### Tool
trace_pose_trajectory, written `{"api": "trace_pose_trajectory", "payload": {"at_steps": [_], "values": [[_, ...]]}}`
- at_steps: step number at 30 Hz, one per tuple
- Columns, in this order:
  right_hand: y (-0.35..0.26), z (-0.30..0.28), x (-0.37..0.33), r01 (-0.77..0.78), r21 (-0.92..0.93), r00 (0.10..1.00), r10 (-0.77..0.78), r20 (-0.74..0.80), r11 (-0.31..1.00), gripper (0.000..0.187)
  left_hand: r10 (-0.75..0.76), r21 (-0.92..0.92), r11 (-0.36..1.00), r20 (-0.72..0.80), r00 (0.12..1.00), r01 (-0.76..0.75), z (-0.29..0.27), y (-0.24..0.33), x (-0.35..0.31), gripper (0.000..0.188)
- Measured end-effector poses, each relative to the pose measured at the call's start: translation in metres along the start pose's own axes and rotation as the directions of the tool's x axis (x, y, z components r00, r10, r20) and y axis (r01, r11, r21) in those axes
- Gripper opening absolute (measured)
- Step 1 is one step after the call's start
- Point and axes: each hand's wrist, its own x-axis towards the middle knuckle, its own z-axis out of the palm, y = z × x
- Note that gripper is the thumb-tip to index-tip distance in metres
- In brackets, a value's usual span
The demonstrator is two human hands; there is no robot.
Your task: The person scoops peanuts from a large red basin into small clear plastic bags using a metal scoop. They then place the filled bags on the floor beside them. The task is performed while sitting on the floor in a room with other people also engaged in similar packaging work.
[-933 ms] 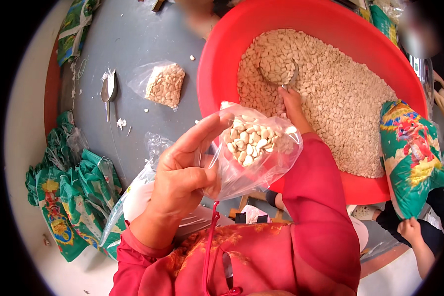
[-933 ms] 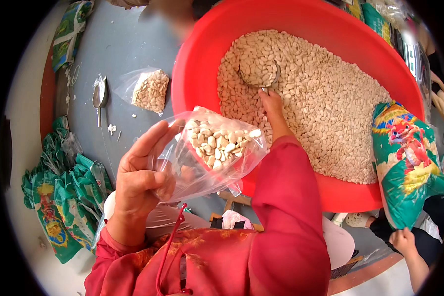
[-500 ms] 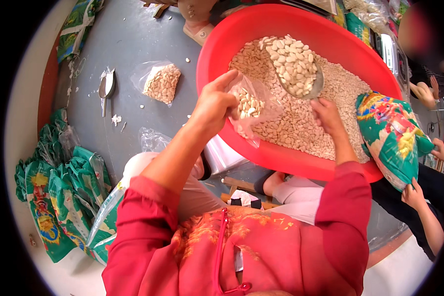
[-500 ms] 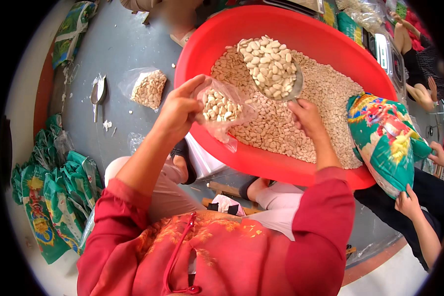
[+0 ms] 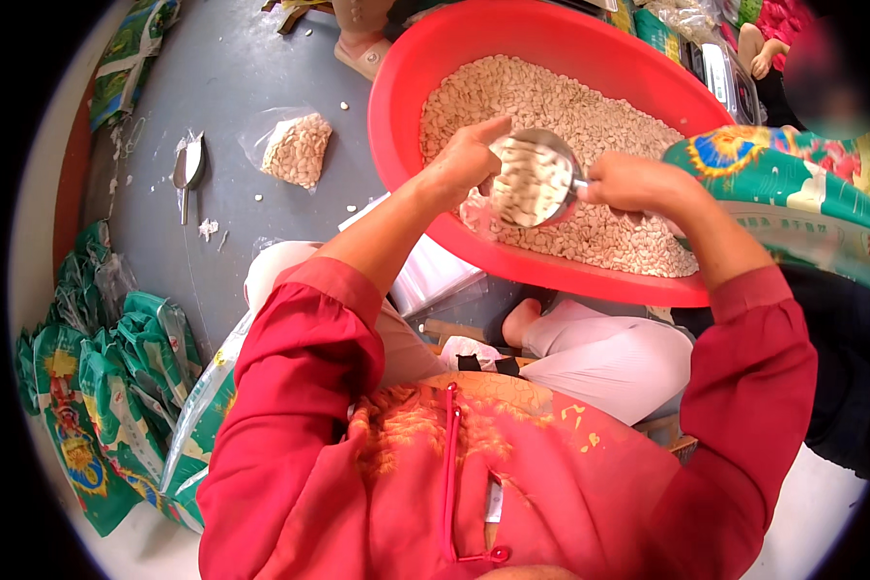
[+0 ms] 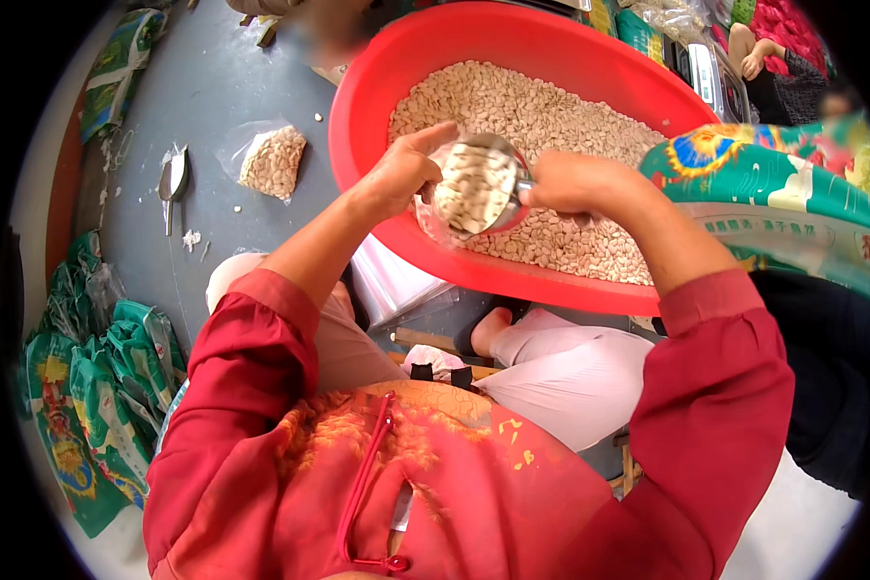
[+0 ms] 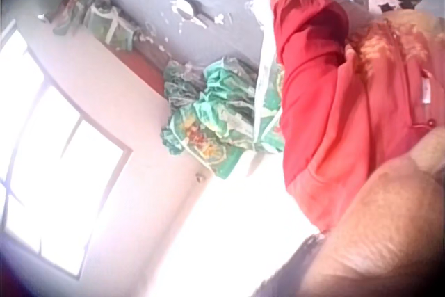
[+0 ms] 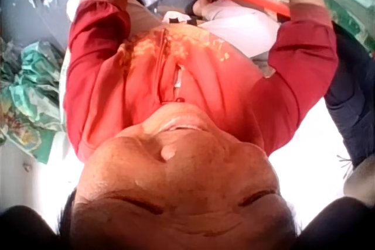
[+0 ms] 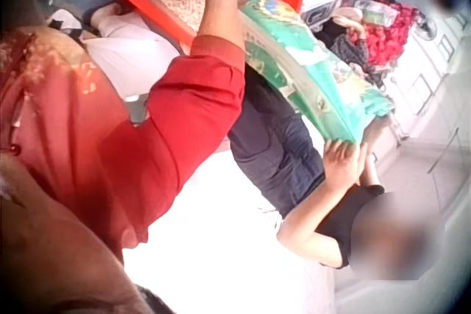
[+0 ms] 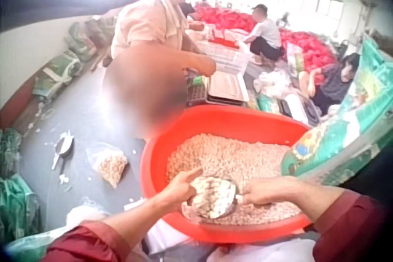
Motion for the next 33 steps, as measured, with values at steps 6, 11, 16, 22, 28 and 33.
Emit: {"api": "trace_pose_trajectory", "payload": {"at_steps": [6,11,16,22,28,33], "values": [[-0.048,-0.012,-0.055,-0.057,-0.622,0.923,-0.196,-0.332,0.781,0.024,-0.074,-0.156,0.986,-0.087,0.994,0.059,-0.018,0.005,-0.003,0.068],[0.031,0.007,-0.065,0.176,-0.258,0.737,-0.301,-0.606,0.95,0.021,0.035,-0.344,0.933,-0.205,0.978,-0.106,-0.038,0.018,-0.01,0.064],[0.089,0.125,0.006,0.357,0.872,0.883,0.185,-0.432,0.335,0.022,0.223,-0.483,0.822,-0.214,0.951,-0.302,-0.065,0.068,-0.026,0.062],[0.069,0.189,0.082,0.254,0.953,0.911,0.29,-0.293,0.165,0.023,0.35,-0.495,0.703,-0.384,0.854,-0.511,-0.109,0.122,-0.053,0.054],[0.059,0.178,0.086,0.065,0.945,0.929,0.326,-0.174,0.321,0.023,0.325,-0.29,0.803,-0.52,0.79,-0.521,-0.154,0.125,-0.042,0.06],[0.06,0.179,0.088,0.053,0.932,0.93,0.323,-0.177,0.359,0.025,0.19,-0.172,0.905,-0.654,0.732,-0.388,-0.2,0.085,-0.027,0.05]]}}
